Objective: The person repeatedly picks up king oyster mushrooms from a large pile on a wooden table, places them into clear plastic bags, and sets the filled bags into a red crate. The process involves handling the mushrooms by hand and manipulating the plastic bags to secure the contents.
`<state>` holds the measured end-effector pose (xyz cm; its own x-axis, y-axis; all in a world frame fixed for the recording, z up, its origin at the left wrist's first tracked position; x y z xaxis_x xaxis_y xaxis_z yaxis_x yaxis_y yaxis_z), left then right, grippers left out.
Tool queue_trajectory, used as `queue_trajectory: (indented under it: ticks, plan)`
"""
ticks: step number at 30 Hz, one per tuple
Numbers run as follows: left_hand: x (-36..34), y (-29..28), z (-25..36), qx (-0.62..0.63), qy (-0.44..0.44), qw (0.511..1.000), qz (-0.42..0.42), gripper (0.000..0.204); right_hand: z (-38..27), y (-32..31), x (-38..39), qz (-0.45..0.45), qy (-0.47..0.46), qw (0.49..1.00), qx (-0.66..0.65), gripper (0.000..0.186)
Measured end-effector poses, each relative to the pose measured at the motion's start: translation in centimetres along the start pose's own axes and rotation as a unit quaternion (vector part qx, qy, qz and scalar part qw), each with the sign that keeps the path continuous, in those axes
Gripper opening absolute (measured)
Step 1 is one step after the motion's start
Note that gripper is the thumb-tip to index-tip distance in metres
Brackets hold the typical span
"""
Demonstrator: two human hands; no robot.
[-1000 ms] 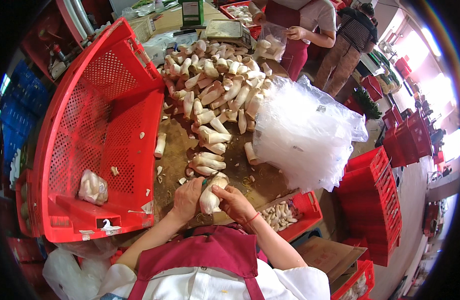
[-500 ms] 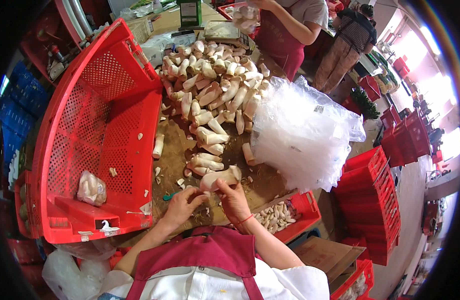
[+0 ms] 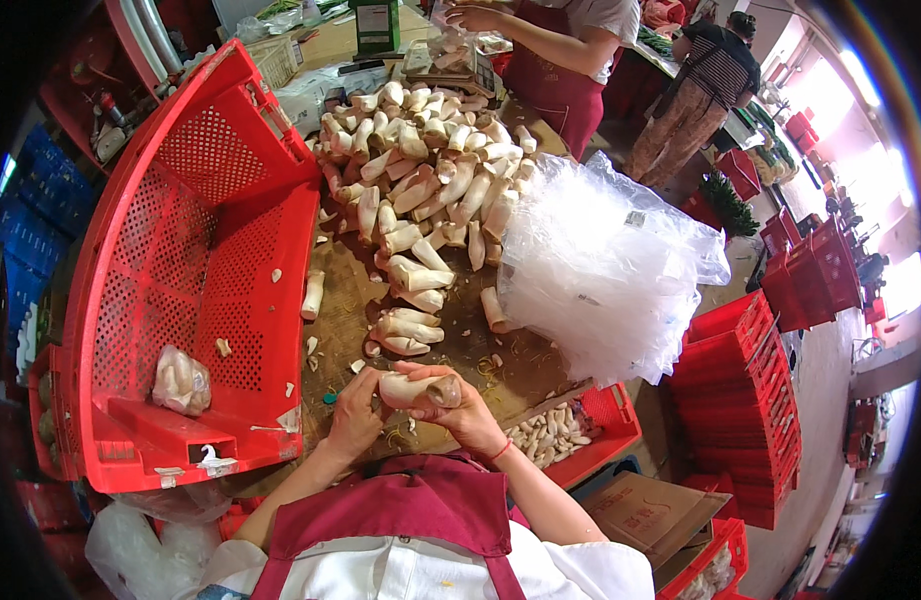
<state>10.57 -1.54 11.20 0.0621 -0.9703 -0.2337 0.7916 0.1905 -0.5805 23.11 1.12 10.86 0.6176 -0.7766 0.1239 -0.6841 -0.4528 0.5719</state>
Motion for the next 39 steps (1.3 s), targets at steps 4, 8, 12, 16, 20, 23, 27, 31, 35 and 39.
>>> queue_trajectory:
  ticks: [4, 8, 12, 16, 20, 23, 27, 31, 35, 39]
  plan:
    - [0.6, 0.5, -0.9, -0.144, 0.06, 0.987, -0.045, 0.036, -0.1, 0.1, 0.1, -0.015, 0.009, 0.997, 0.073, 0.038]
    - [0.9, -1.1, -3.1, -0.157, 0.006, 0.987, -0.021, 0.035, 0.3, -2.1, 0.4, 0.023, 0.029, 0.989, 0.141, 0.04]
    - [1.0, -2.6, -7.3, -0.123, -0.062, 0.99, 0.009, 0.028, 0.2, -8.2, -0.7, 0.163, 0.037, 0.945, 0.28, 0.048]
    - [-2.2, -4.5, -9.1, -0.141, -0.061, 0.985, 0.083, 0.029, -3.6, -11.5, -3.7, 0.215, -0.091, 0.697, 0.678, 0.053]
    - [-7.0, -6.7, -12.2, -0.22, -0.065, 0.962, 0.152, 0.03, -3.6, -12.3, -6.7, 0.234, -0.145, 0.615, 0.739, 0.043]
    - [-10.2, -6.4, -14.8, -0.335, -0.153, 0.924, 0.105, 0.032, -2.8, -12.0, -7.7, 0.246, -0.145, 0.495, 0.821, 0.036]
    - [-12.0, -6.3, -17.9, -0.432, -0.213, 0.872, 0.087, 0.034, -2.4, -11.1, -8.1, 0.248, -0.098, 0.458, 0.848, 0.029]
    - [-12.1, -7.0, -21.2, -0.445, -0.245, 0.857, 0.088, 0.033, -0.6, -9.2, -7.3, 0.191, -0.08, 0.494, 0.844, 0.034]
    - [-10.2, -5.9, -17.9, -0.068, -0.276, 0.948, 0.14, 0.028, -1.1, -11.0, -6.2, 0.203, -0.049, 0.533, 0.82, 0.043]
    - [-2.0, -2.1, -18.0, 0.21, -0.326, 0.9, 0.199, 0.03, -3.0, -11.9, -7.2, 0.243, 0.024, 0.737, 0.63, 0.047]
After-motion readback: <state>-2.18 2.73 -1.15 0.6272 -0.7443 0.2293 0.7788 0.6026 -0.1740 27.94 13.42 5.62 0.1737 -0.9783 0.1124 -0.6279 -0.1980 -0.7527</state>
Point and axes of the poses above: each hand's wrist, its own x-axis away from the middle knuckle, its own y-axis out of the palm, z = x × y, the point moved 10 cm from there along -x, towards the middle knuckle, and after that the axes turned 3 degrees about z, right-handed, at the moved point
